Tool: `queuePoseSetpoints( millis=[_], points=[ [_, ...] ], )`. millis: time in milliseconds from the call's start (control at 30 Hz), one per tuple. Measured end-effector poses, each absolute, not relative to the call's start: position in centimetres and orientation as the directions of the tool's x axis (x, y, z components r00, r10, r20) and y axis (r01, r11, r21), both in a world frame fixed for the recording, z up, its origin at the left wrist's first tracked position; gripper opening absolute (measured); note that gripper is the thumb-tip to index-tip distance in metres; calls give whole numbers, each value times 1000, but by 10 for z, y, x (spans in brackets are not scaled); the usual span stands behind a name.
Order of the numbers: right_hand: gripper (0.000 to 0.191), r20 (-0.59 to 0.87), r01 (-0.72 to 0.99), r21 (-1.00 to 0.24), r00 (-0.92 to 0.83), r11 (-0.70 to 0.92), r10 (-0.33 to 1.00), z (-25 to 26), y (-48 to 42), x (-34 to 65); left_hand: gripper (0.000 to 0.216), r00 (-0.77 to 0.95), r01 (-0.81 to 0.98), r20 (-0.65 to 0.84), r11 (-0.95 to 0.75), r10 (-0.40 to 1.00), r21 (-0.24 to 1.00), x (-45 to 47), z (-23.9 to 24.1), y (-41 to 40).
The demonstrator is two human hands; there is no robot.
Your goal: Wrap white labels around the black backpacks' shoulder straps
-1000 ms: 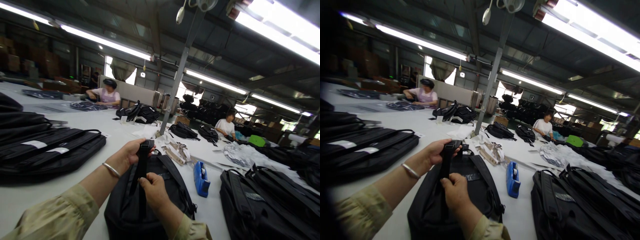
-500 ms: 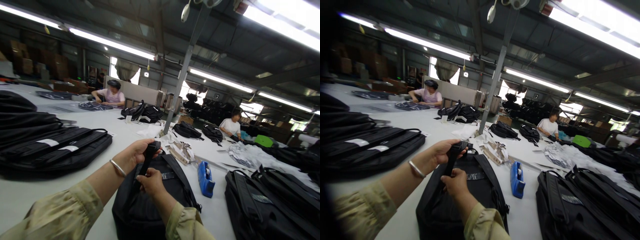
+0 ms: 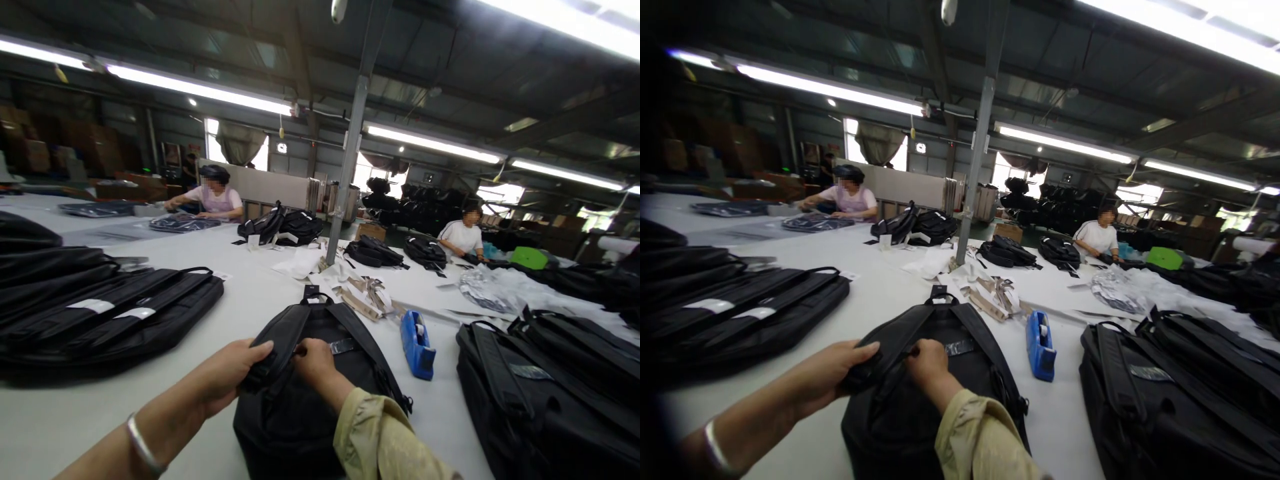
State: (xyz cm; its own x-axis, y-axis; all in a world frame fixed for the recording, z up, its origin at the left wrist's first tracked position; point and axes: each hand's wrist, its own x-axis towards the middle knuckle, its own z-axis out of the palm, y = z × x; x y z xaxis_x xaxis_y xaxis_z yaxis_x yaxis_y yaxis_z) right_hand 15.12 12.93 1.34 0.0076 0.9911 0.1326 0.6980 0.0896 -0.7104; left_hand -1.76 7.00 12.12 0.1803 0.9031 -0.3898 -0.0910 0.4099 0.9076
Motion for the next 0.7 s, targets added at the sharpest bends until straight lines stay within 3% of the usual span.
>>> queuePoseSetpoints(
  millis=[100, 167, 233, 333, 500, 633, 700],
  points=[
    [57, 276, 761, -630, 30, 157, 961, 9, 125, 149, 25, 148, -39, -483, 493, 863, 869, -27, 83, 45],
    [76, 418, 817, -501, -60, 285, 906, 8, 122, 150, 24, 87, -33, -513, 518, 854, 855, -27, 60, 30],
    [68, 459, 815, -336, -297, 473, 837, 6, 120, 152, 25, 64, -54, -538, 541, 841, 839, -26, 42, 18],
    [34, 356, 708, -188, -597, 681, 719, 1, 120, 156, 28, 94, -96, -598, 605, 796, 790, -25, 32, 11],
    [13, 386, 732, -122, -587, 670, 711, -3, 124, 153, 29, 321, -163, -630, 696, 707, 699, -28, 53, 42],
    [11, 417, 756, -101, -558, 647, 717, 2, 125, 150, 16, 407, -247, -662, 774, 629, 583, -17, 57, 82],
    [15, 420, 751, -142, -544, 645, 726, 5, 119, 156, 24, 410, -228, -679, 789, 609, 570, -10, 48, 91]
  ],
)
